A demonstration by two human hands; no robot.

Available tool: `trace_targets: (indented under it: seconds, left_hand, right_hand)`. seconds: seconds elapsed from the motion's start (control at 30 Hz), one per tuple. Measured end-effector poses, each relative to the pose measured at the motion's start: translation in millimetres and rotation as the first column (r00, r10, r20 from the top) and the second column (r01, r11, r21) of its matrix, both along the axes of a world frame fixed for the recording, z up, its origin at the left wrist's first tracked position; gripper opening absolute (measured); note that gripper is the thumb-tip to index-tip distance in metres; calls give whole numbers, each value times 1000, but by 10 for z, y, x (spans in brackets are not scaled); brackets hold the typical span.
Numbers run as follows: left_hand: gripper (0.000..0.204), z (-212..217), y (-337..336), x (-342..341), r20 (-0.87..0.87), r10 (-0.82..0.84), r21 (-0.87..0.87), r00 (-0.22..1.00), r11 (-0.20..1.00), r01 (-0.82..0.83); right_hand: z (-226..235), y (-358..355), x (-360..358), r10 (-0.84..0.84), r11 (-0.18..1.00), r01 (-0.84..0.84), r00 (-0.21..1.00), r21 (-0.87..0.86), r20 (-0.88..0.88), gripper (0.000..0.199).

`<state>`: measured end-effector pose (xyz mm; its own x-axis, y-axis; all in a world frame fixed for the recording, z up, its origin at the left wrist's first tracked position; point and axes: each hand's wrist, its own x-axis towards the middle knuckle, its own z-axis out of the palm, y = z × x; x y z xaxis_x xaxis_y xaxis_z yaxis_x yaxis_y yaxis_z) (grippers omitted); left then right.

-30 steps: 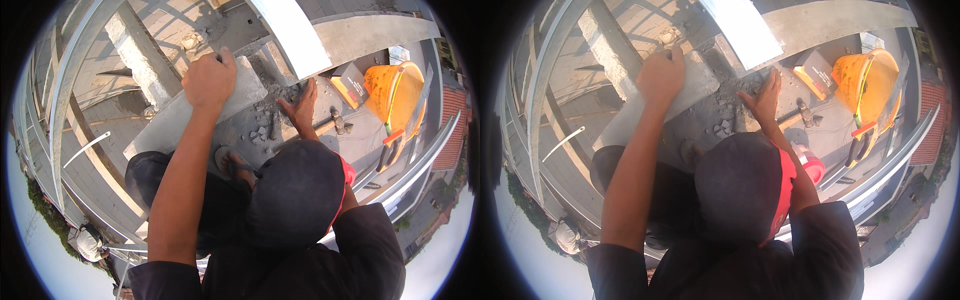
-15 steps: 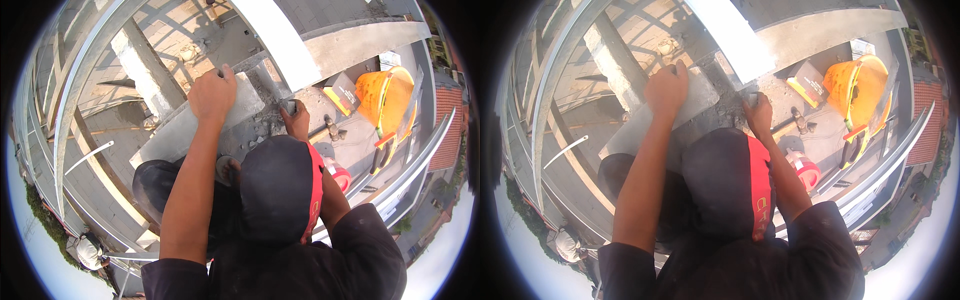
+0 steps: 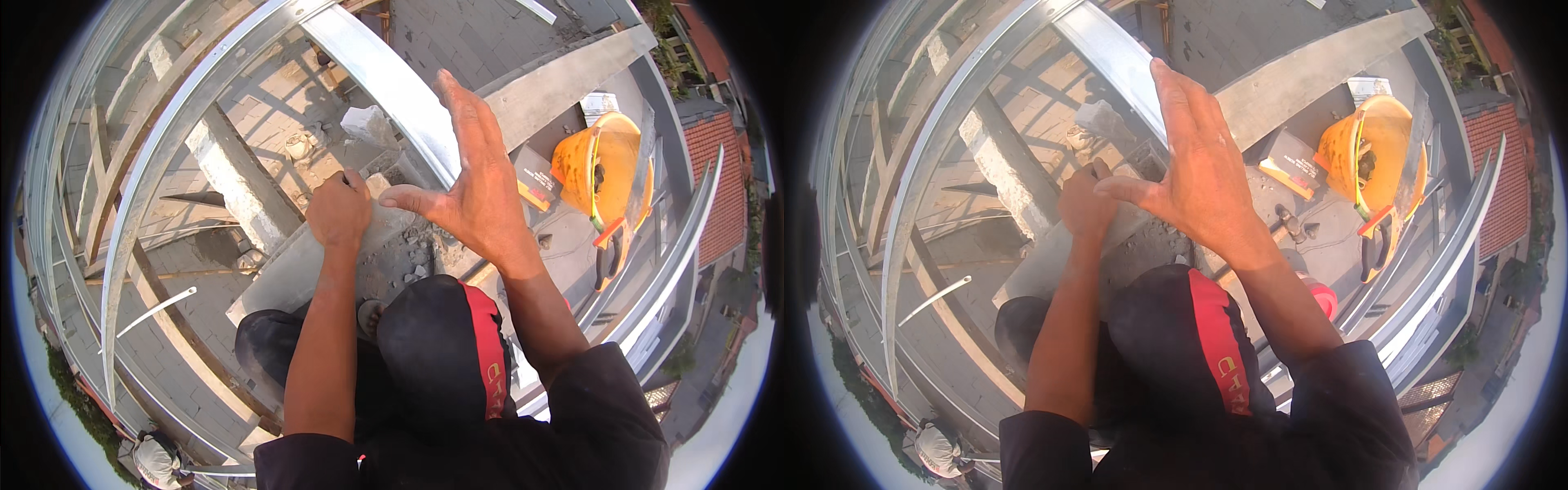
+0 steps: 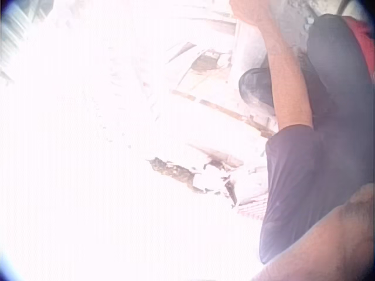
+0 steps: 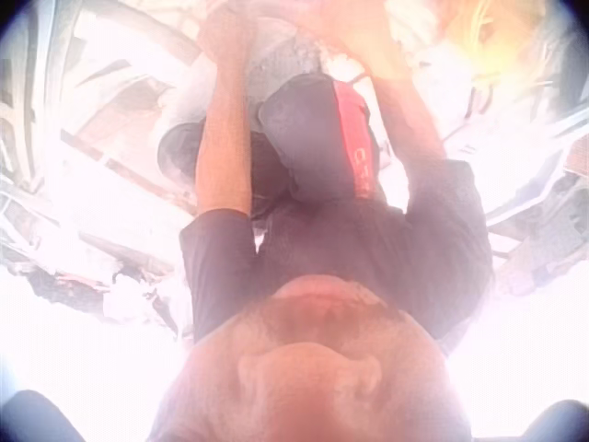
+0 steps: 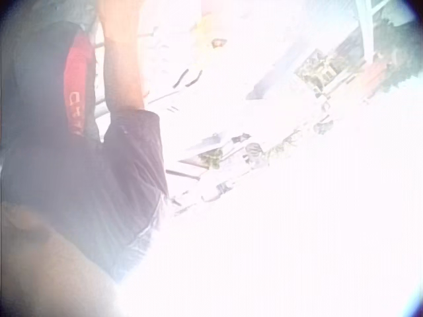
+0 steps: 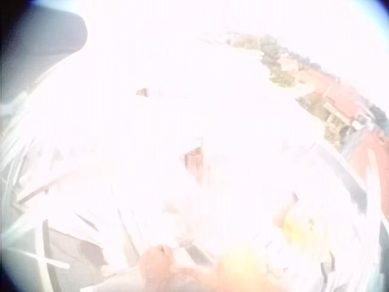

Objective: The person sits on a rooftop and uses a hammer to break away concrete debris from a metal frame joint. They then position a long metal beam into the frame, use a hand saw to cut the beam, and fit the cut piece into the structure.

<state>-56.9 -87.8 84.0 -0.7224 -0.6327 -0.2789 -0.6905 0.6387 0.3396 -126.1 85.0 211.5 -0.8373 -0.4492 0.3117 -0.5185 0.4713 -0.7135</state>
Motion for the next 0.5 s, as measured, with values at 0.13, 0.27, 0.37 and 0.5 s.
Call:
trace_targets:
  seconds: [0.13,0.27,0.37,0.5]
  left_hand:
    - [52,90,121,-31,31,17,-102,999,995,-14]
    - [55,91,211,-33,35,-24,-103,999,994,28]
    - [57,-3,158,29,3,-8,-93,1000,996,9]
    - [58,116,141,-5,68,-26,-132,997,991,35]
  right_hand:
    - [-310,752,299,-184,976,208,947,-64,262,50]
    - [-802,1879,1074,-521,852,390,693,348,499,22]
    - [-677,2321,1004,-673,715,633,739,297,46,33]
    - [-709,2834,721,-685,472,710,669,523,-290,61]
